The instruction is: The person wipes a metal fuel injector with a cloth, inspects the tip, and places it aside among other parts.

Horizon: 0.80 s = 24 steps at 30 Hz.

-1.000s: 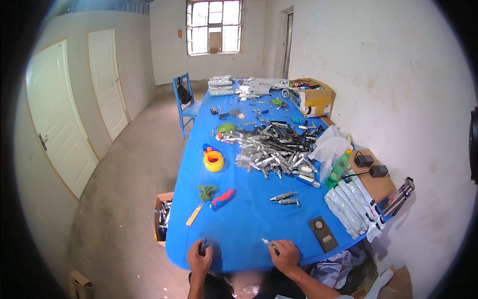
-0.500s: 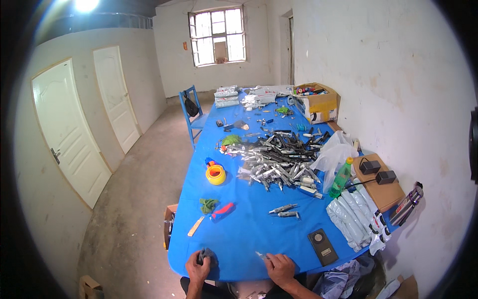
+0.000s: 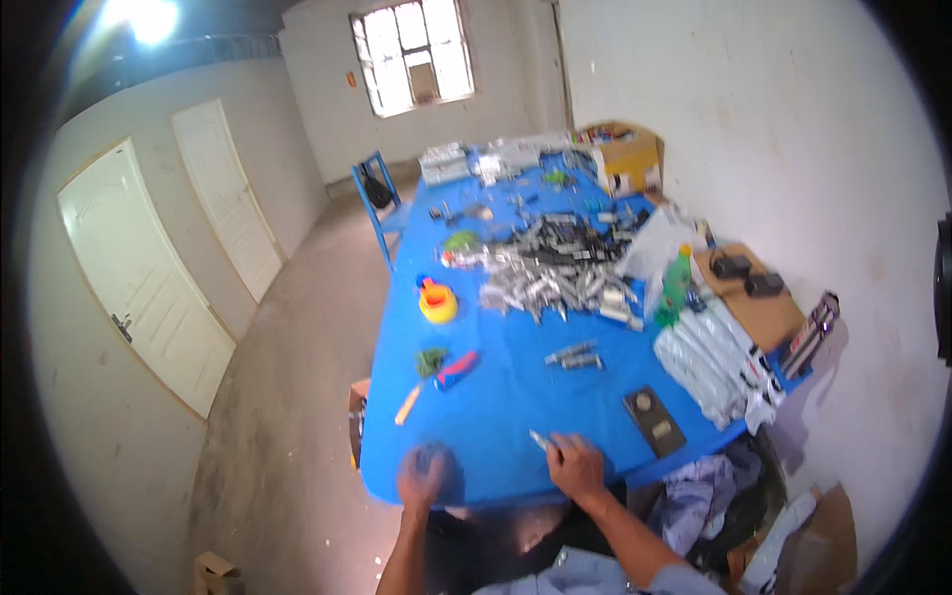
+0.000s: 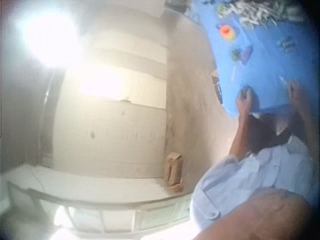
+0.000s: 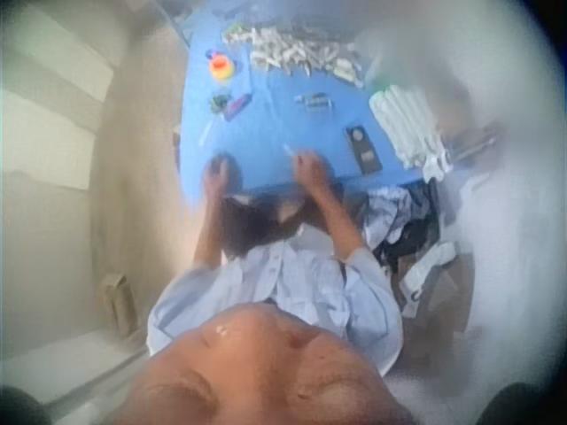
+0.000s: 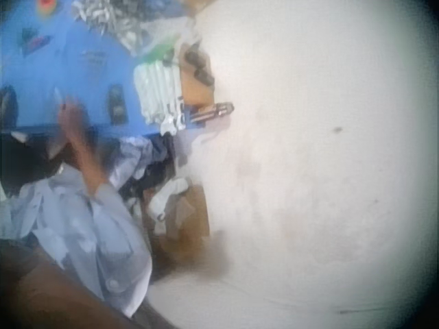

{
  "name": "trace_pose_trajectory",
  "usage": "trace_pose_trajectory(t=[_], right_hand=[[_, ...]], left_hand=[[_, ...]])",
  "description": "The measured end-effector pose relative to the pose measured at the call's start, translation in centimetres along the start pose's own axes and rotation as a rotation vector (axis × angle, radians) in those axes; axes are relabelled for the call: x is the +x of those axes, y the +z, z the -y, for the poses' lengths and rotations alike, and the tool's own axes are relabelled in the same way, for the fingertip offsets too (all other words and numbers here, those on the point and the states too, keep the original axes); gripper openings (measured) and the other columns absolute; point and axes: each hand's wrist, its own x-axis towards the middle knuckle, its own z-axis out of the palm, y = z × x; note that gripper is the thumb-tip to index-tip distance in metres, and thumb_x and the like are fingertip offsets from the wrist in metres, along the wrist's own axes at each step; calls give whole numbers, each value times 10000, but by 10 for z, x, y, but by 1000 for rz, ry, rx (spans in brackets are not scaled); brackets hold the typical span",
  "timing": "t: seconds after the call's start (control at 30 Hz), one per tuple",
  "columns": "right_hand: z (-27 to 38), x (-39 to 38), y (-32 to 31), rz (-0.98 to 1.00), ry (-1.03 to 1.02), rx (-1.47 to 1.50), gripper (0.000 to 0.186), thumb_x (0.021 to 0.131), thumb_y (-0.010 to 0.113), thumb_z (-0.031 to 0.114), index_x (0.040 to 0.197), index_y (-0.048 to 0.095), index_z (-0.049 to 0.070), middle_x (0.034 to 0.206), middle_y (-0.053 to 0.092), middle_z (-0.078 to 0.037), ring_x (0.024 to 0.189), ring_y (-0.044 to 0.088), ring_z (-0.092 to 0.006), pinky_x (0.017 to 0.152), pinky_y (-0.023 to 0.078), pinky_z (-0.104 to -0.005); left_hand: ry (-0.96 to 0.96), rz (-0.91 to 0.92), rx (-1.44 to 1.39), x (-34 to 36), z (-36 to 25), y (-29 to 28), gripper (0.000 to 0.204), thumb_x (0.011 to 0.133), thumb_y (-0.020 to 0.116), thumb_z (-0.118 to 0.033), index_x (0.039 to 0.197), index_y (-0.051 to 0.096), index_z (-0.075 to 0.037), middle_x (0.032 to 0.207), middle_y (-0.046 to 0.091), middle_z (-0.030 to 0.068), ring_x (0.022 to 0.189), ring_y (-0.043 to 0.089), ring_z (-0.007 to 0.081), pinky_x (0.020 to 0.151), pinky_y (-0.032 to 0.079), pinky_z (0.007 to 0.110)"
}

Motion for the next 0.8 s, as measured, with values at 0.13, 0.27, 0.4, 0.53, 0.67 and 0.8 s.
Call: trace_pose_trajectory(t=[0.13, 0.27, 0.4, 0.53, 0.67, 0.8], right_hand=[[-7, 3, 2, 14, 87, 49, 289, 903, 715, 236, 1131, 736, 59, 1006, 704, -138, 892, 685, -378, 774, 557, -498], [-7, -6, -1, -43, 27, 128, 368, 845, 793, 236, 1160, 727, 59, 1076, 689, -130, 972, 677, -357, 817, 554, -471], [-5, -21, -29, 51, 56, 61, 419, 782, 853, 240, 1153, 740, 80, 1102, 687, -97, 1003, 673, -332, 859, 545, -450], [-11, -31, -33, 74, 79, 46, 309, 792, 853, 223, 1058, 775, 88, 1010, 701, -72, 951, 681, -310, 814, 539, -445], [-12, -33, -29, 106, 126, 80, 235, 820, 822, 214, 1019, 778, 97, 927, 699, -80, 898, 683, -321, 785, 529, -454], [5, -31, -21, 126, 91, 150, 165, 816, 787, 215, 933, 746, 107, 885, 681, -88, 887, 667, -346, 745, 498, -489]], left_hand=[[-171, 105, -239, 4, -24, -7, 354, 920, 778, -255, 1126, 730, 28, 927, 744, 174, 827, 692, 234, 784, 557, 384], [-84, 55, -202, 1, -15, -6, 376, 937, 771, -233, 1183, 719, 46, 975, 748, 83, 863, 667, 142, 800, 559, 323], [-72, 57, -67, 0, -19, -8, 372, 930, 754, -209, 1193, 715, 51, 975, 754, 106, 863, 677, 145, 797, 561, 314], [-200, 113, -97, 6, -23, -15, 322, 933, 723, -159, 1186, 717, 40, 980, 765, 175, 872, 734, 246, 837, 578, 363], [-182, 194, -327, -1, -69, -8, 280, 935, 718, -92, 1187, 715, 30, 993, 767, 169, 872, 737, 221, 826, 580, 344], [108, 320, -325, -26, -110, 21, 306, 944, 733, -52, 1242, 693, 0, 979, 751, 67, 842, 702, 125, 743, 575, 295]])
